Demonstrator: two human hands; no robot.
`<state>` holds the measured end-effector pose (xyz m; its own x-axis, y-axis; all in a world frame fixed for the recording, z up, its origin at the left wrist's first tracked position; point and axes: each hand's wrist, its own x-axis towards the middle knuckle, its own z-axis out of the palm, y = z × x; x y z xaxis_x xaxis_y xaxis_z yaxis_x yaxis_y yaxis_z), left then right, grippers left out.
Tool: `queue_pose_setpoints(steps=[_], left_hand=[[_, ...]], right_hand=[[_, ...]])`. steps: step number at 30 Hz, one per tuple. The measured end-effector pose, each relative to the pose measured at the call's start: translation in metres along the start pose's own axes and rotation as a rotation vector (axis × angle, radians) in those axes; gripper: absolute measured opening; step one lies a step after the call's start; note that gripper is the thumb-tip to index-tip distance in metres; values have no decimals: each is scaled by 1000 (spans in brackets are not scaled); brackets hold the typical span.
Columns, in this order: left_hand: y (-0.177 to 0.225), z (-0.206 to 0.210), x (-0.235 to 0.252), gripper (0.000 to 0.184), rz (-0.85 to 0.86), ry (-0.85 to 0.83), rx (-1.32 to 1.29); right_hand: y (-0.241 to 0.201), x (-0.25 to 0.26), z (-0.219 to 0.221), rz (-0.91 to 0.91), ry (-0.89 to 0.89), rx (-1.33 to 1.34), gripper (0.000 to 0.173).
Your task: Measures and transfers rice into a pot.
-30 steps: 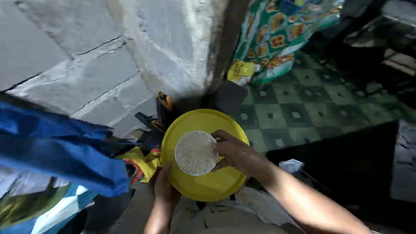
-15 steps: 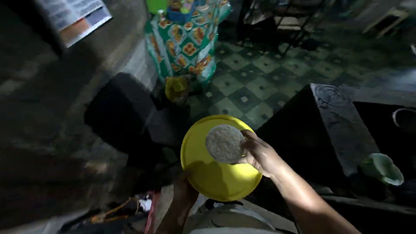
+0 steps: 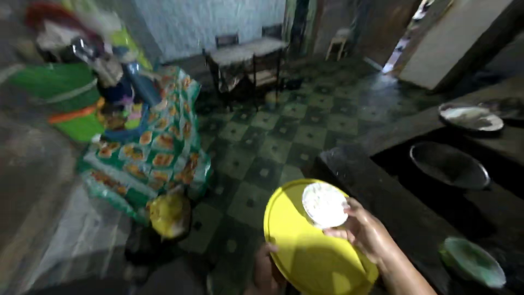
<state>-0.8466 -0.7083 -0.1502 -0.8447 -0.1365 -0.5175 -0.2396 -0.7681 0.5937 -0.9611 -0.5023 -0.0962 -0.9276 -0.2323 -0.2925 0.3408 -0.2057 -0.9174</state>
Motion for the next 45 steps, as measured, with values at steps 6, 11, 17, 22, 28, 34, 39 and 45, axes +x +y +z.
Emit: queue_pose_setpoints(steps=[6,11,17,22,28,34,39,45], left_hand=[[-6,94,115,25,-38,-89,17],[-5,171,185,26,-63,-152,25],[2,220,242,30,-59,-175,74],[-4,247,270,29,-53,-86,196],[8,246,273,37,42,-72,294],[18,242,269,38,94,-48,261],[23,230,250,42,64,-34,259],[33,196,223,43,116,-36,221]], right_hand=[[-53,93,-72,-129,172,34,46],[-108,140,-140,-204,327,16,49],[-145,175,-244,-220,503,61,42],[-172,171,-310,-142,806,129,37],[-169,169,-406,-99,1105,-221,54],[-137,216,-451,66,1140,-1131,77],[-89,259,-446,94,760,-1686,56],[-57,257,-447,-50,553,-1879,49]])
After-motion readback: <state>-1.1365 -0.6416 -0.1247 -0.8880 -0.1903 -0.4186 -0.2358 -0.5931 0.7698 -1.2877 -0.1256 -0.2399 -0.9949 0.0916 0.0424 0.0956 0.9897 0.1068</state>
